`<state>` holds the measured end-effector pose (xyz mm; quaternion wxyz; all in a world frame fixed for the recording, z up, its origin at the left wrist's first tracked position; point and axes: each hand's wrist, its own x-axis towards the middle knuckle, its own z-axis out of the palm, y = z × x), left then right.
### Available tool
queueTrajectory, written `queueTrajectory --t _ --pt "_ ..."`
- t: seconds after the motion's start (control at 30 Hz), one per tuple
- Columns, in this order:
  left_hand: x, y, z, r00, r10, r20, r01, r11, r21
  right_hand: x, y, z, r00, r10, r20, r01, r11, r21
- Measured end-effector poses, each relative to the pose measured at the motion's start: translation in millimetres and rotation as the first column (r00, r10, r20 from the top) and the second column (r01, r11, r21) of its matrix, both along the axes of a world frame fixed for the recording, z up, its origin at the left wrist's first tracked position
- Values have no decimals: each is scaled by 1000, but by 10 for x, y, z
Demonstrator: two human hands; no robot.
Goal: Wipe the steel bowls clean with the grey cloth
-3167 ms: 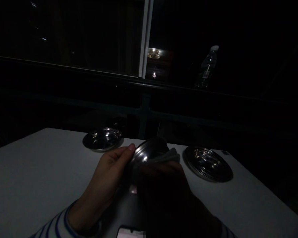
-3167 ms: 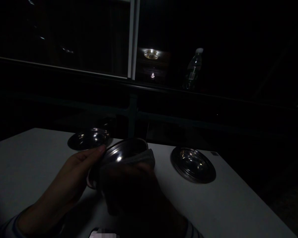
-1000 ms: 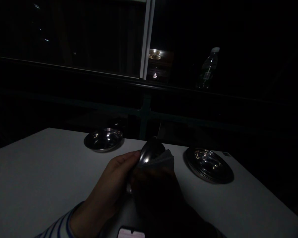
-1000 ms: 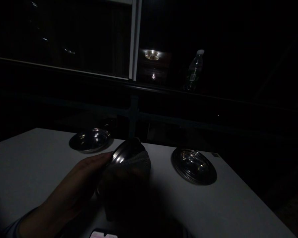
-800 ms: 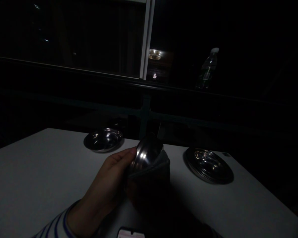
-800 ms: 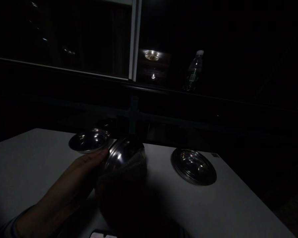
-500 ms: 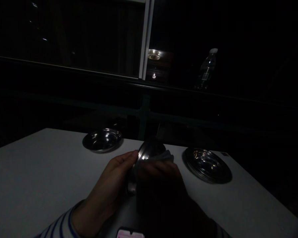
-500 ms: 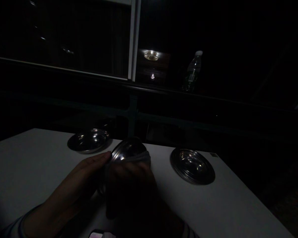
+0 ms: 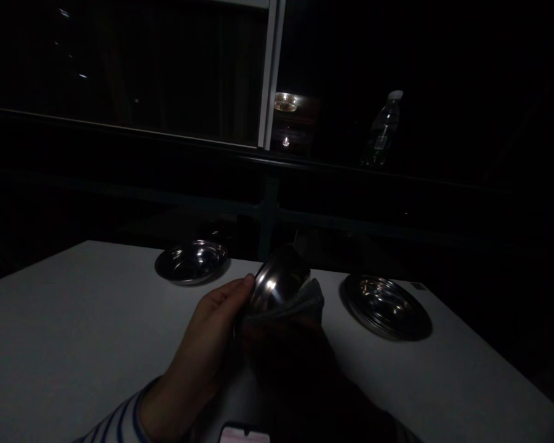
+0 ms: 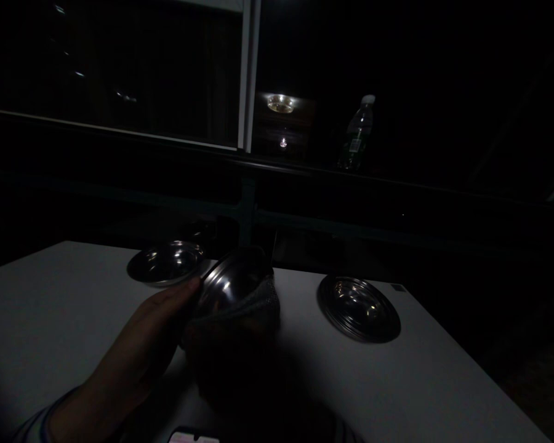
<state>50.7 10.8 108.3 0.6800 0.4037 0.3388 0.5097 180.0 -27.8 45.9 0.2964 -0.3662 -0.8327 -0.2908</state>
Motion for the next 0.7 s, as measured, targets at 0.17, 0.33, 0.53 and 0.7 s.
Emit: queueTrajectory --t 0.17,0.33,0.53,0.7 --pt "21 0 -35 999 -35 -17 34 999 -31 48 26 5 998 -43 41 40 997 63" --pt "44 9 -51 993 -12 -120 13 1000 9 69 83 47 1000 6 -1 -6 994 106" --pt "45 11 -75 979 74 -192 -58 995 83 156 63 211 992 54 -118 -37 989 146" --pt "35 -11 -89 965 158 -209 -134 983 126 336 145 315 945 -37 -326 58 997 54"
